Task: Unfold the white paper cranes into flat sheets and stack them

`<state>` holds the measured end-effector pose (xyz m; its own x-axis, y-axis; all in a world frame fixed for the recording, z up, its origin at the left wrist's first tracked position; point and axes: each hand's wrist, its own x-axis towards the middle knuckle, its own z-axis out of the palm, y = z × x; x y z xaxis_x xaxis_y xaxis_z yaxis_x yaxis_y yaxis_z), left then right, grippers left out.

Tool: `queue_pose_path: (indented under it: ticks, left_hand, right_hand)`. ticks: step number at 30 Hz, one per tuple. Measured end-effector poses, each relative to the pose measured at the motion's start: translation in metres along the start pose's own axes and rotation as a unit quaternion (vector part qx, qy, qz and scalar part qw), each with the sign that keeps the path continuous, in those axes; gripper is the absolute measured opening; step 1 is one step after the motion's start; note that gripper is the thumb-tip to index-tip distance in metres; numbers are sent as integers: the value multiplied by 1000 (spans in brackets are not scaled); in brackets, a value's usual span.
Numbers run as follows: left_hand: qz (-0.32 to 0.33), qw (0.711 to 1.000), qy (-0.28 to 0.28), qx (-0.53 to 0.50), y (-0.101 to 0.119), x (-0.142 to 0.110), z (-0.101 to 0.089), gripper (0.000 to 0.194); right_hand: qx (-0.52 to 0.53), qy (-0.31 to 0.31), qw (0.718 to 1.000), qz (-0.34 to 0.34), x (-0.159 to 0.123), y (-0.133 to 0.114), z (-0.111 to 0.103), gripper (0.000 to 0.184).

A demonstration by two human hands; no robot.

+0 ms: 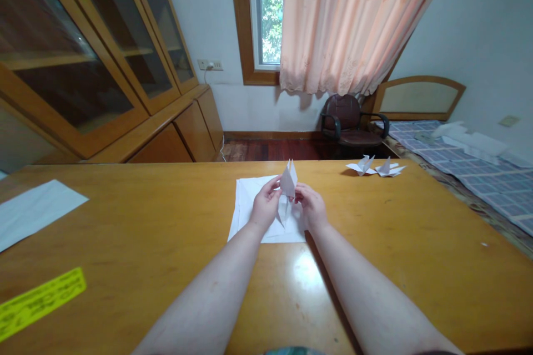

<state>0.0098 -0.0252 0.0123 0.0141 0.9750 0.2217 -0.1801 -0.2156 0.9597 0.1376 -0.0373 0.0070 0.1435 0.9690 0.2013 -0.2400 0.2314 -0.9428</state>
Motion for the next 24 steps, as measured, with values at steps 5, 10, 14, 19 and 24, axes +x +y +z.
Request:
queue_pose_path:
  ticks: [5,10,14,19,24]
  left_hand:
    - [13,999,-23,33,1,-2,-6,26]
    - [9,997,-61,46,4,-3,-7,26]
    - [20,998,-34,51,1,-1,-2,29]
    - [-11,999,-14,-32,-4,-1,-1,42]
    - [-14,999,6,-43,-3,1,-4,43]
  right_hand:
    - [-58,23,998,1,1,1,-3,27]
    - [-76,6,997,-12,2,4,1,14]
    - [-39,2,999,8,3,11,4,28]
    - [-32,50,997,48,4,12,4,35]
    - [-37,47,997,57,3,7,4,28]
